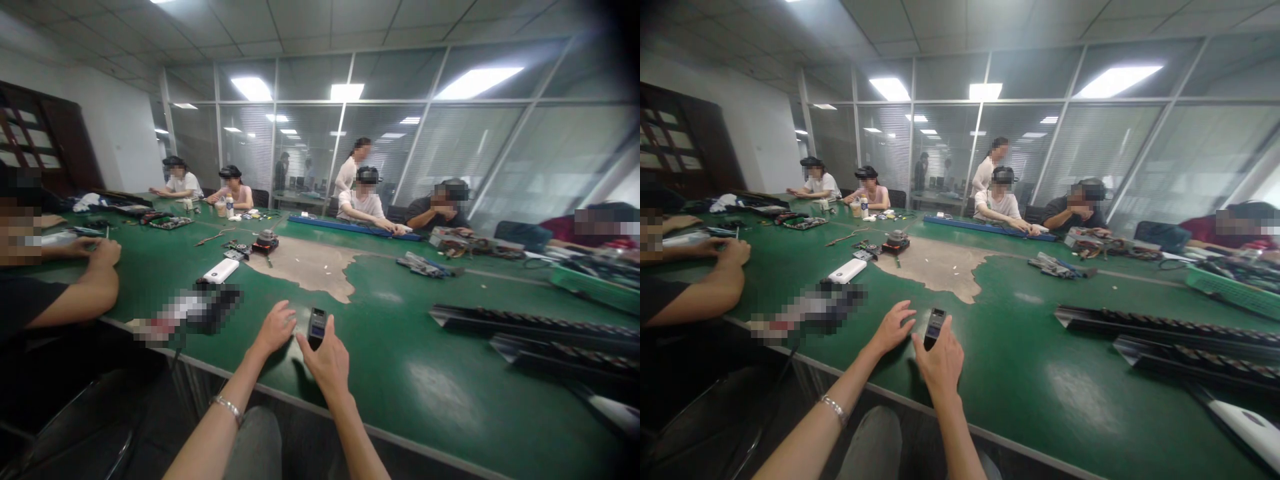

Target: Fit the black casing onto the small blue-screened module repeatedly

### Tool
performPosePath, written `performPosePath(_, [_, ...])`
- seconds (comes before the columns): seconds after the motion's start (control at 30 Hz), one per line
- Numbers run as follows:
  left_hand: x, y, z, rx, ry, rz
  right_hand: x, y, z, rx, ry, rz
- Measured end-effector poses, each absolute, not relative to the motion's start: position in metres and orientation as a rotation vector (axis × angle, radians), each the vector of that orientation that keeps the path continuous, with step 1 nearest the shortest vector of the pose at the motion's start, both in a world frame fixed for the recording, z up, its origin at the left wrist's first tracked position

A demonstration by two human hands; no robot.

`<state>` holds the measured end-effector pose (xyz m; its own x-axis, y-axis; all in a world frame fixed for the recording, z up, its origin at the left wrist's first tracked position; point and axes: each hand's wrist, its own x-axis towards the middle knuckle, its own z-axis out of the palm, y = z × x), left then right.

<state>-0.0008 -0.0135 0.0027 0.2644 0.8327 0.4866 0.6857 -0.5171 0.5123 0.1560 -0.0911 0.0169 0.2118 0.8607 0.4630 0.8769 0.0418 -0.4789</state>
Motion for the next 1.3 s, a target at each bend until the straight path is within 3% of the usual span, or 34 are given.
performPosePath(0.2, [0.004,-0.024,0.004,2.449,1.575,0.833,0.148,-0.092,0.01,-1.791,-1.552,-0.01])
performPosePath(0.47, [0.006,-0.024,0.003,2.457,1.581,0.826,0.188,-0.089,0.052,-1.576,-1.48,-0.043])
performPosePath(0.8, [0.007,-0.026,0.002,2.505,1.6,0.797,0.238,-0.103,-0.001,-1.916,-1.426,-0.139])
performPosePath(1.3, [0.007,-0.031,0.002,2.526,1.596,0.795,0.24,-0.108,-0.001,-1.911,-1.435,-0.171])
